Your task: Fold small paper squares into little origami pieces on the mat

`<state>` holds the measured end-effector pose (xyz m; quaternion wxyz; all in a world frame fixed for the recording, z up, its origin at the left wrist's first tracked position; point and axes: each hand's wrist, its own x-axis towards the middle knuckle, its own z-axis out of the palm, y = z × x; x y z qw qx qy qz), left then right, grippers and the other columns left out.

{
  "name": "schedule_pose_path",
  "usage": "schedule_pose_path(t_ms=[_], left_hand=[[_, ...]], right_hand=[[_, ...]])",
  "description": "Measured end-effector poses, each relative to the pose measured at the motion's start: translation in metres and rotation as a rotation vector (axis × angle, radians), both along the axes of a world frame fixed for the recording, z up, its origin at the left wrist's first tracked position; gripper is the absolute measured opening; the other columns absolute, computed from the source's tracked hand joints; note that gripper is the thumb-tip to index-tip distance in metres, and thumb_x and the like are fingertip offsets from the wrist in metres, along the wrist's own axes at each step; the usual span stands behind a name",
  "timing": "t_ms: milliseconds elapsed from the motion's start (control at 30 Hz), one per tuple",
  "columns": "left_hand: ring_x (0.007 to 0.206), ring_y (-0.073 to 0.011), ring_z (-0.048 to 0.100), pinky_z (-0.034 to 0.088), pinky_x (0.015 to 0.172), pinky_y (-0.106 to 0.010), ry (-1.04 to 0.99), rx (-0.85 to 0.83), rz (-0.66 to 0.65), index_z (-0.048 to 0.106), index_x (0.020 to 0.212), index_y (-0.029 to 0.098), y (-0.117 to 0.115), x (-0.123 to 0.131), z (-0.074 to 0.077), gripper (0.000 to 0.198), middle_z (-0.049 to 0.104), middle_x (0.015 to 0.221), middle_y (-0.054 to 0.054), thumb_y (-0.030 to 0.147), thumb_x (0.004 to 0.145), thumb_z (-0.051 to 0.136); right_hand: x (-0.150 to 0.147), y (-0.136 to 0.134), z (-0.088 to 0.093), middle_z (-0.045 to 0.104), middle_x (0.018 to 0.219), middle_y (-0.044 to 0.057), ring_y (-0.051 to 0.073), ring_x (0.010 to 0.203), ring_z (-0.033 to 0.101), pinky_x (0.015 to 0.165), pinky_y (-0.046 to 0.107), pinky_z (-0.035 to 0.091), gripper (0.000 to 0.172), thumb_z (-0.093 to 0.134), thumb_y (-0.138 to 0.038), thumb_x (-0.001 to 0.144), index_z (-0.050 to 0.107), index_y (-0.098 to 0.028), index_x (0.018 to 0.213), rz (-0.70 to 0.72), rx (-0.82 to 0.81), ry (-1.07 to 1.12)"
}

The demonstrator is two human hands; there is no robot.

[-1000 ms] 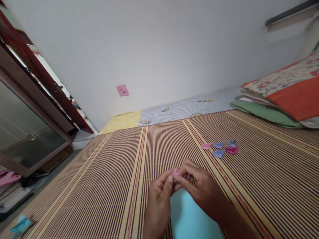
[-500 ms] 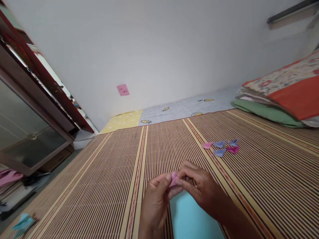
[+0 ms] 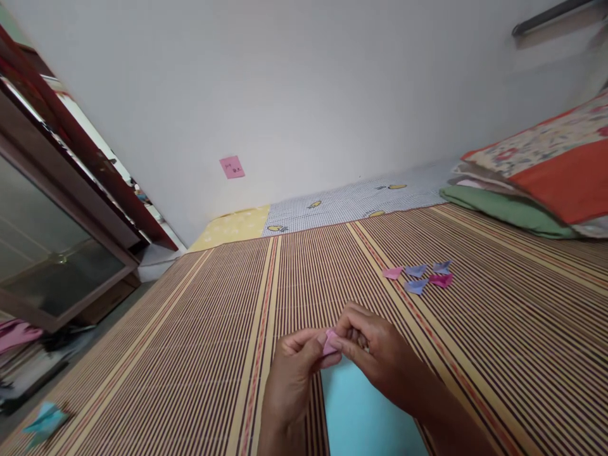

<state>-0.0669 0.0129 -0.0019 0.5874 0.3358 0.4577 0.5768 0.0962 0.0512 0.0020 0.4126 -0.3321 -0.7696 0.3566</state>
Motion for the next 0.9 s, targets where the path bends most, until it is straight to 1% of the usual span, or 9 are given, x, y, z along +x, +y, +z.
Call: schedule_pose_path(t_ms=[100,233,333,467,633,900], left_hand=[[0.074,-0.0191,0.073,0.061,0.072,-0.028,0.023,-0.021,-0.010,0.086,0.083,0.012,0.0012,-0.0039,-0.0009,0.036,0.080,0.079,-0.012,0.043,0.067,0.091],[0.074,-0.0208,0.074,0.060,0.065,-0.026,0.077,-0.008,-0.032,0.086,0.083,0.011,0.0001,-0.0044,0.0006,0.033,0.080,0.078,-0.013,0.042,0.072,0.088],[0.076,-0.0222,0.076,0.060,0.065,-0.026,0.086,0.012,-0.047,0.086,0.085,0.012,-0.0018,-0.0032,0.0018,0.029,0.081,0.081,-0.015,0.039,0.076,0.085],[0.076,-0.0229,0.076,0.061,0.066,-0.026,0.095,0.017,-0.068,0.086,0.085,0.012,-0.0027,-0.0024,0.0025,0.028,0.081,0.081,-0.015,0.039,0.078,0.083],[0.072,-0.0227,0.075,0.062,0.066,-0.030,0.107,0.043,-0.081,0.087,0.089,0.013,-0.0026,-0.0028,0.0030,0.029,0.081,0.079,-0.014,0.041,0.080,0.082],[0.076,-0.0240,0.076,0.063,0.070,-0.032,0.148,0.058,-0.078,0.086,0.091,0.015,-0.0035,-0.0014,0.0041,0.028,0.081,0.081,-0.013,0.040,0.083,0.080]], right_hand=[[-0.0009,0.0001,-0.0002,0.054,0.082,-0.003,0.015,0.074,0.052,0.066,0.028,0.038,0.021,0.062,-0.011,0.094,0.053,-0.021,0.078,-0.009,-0.001,-0.014],[-0.0006,0.0005,-0.0014,0.055,0.081,-0.003,0.015,0.073,0.052,0.065,0.028,0.038,0.020,0.064,-0.013,0.094,0.055,-0.020,0.078,-0.014,-0.020,-0.041],[0.0001,0.0004,-0.0030,0.056,0.078,-0.003,0.015,0.071,0.053,0.064,0.028,0.038,0.019,0.065,-0.016,0.094,0.056,-0.021,0.078,-0.025,-0.037,-0.051],[0.0004,0.0001,-0.0030,0.056,0.075,-0.003,0.015,0.069,0.052,0.062,0.028,0.038,0.019,0.065,-0.017,0.092,0.055,-0.021,0.076,-0.030,-0.069,-0.046],[0.0000,0.0000,0.0000,0.056,0.075,-0.003,0.015,0.069,0.051,0.063,0.029,0.037,0.022,0.063,-0.014,0.092,0.054,-0.021,0.073,-0.038,-0.055,-0.066],[0.0004,-0.0001,-0.0009,0.056,0.075,-0.003,0.016,0.069,0.052,0.063,0.029,0.037,0.019,0.064,-0.015,0.091,0.054,-0.021,0.076,-0.056,-0.053,-0.086]])
